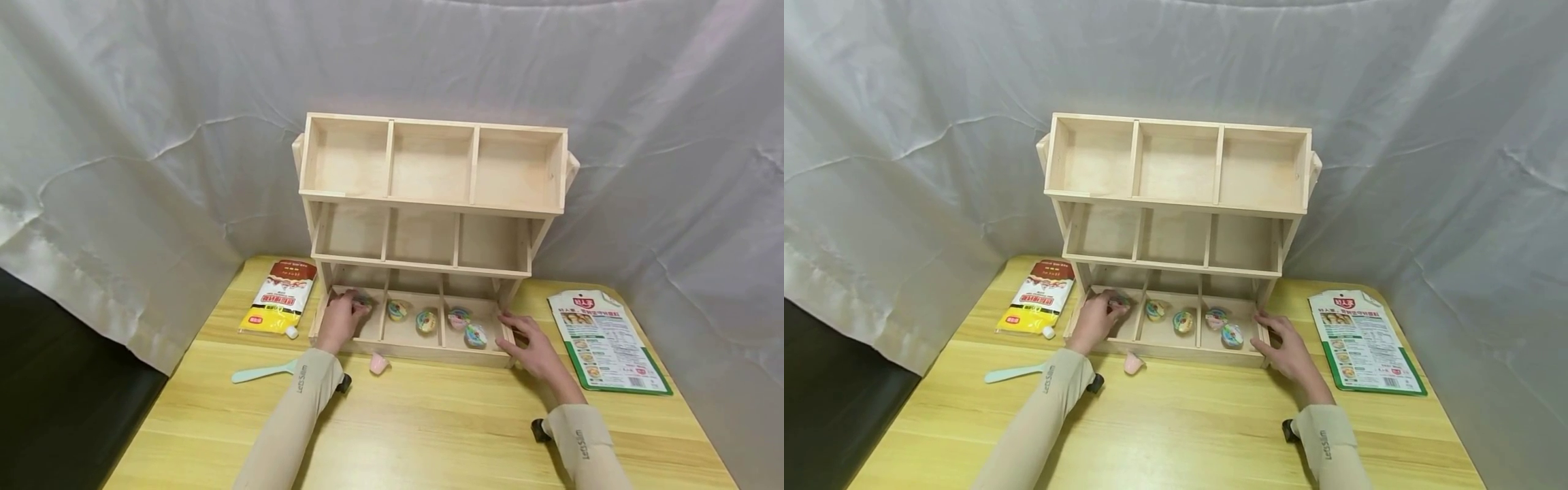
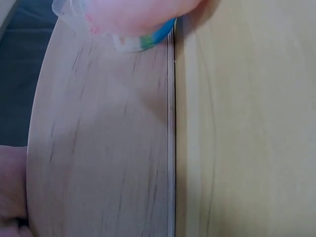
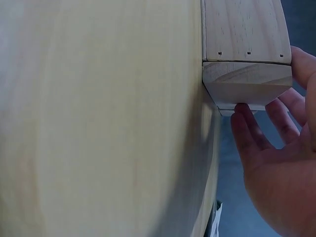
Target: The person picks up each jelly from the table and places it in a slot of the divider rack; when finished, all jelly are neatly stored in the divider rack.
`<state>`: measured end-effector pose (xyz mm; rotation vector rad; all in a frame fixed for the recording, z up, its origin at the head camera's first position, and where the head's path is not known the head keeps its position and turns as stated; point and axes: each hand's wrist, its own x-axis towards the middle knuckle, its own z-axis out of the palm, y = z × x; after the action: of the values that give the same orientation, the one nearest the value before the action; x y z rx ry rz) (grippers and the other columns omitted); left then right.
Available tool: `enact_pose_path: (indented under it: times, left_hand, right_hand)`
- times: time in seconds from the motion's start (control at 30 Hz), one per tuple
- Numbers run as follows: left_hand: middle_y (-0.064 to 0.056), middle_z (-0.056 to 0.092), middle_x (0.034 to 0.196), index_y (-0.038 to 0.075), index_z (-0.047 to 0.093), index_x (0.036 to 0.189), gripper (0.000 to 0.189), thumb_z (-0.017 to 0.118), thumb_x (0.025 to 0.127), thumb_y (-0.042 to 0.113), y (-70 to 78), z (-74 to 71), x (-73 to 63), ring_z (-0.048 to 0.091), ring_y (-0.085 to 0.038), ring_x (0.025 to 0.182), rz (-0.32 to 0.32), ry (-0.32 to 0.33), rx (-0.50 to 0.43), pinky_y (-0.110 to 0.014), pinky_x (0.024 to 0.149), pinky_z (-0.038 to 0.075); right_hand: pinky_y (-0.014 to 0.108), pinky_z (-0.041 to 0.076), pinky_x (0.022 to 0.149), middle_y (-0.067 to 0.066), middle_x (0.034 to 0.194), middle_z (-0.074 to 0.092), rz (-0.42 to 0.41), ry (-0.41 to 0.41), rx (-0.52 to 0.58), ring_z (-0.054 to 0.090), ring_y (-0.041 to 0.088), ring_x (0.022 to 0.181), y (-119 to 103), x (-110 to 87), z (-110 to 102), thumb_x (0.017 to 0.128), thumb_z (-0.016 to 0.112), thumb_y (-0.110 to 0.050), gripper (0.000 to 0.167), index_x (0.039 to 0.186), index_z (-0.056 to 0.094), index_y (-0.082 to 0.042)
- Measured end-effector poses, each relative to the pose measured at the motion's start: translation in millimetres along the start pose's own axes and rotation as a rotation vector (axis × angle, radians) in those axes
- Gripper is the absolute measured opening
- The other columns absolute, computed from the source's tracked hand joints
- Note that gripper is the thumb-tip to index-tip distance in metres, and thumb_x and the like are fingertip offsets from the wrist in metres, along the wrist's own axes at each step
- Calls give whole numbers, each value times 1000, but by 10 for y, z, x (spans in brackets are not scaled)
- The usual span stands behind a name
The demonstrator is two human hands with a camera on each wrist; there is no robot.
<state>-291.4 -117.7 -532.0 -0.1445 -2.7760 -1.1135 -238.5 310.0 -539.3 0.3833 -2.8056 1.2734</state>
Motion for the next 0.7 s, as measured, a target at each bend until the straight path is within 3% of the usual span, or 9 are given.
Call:
enact_pose_path:
  times: [0.17,0.37,0.53,0.7]
  left_hand:
    - [-10,77,100,6,66,131,39,75,96,21,10,1,21,73,-25,89,14,-27,-8,-44,82,60]
    - [-14,73,105,6,64,136,44,76,95,19,8,-9,27,69,-27,93,10,-51,-11,-47,88,57]
    - [-18,71,116,3,64,135,46,78,94,18,-11,-18,5,69,-31,98,27,-32,-7,-50,91,57]
    - [-19,70,115,2,65,135,47,79,93,19,-18,-27,-14,68,-30,94,46,-3,13,-50,88,57]
  right_hand:
    - [65,39,114,25,154,42,-1,8,-9,42,49,139,-10,-12,-7,101,69,-23,57,149,51,0]
    - [66,41,111,26,153,42,-16,19,-7,45,50,136,-18,-39,0,101,69,-20,55,149,51,2]
    - [65,42,111,26,153,43,-19,11,2,45,49,136,-22,-25,2,101,69,-19,55,149,52,1]
    - [65,42,112,25,154,43,-16,7,14,45,49,137,-39,-14,-19,100,71,-18,55,148,53,0]
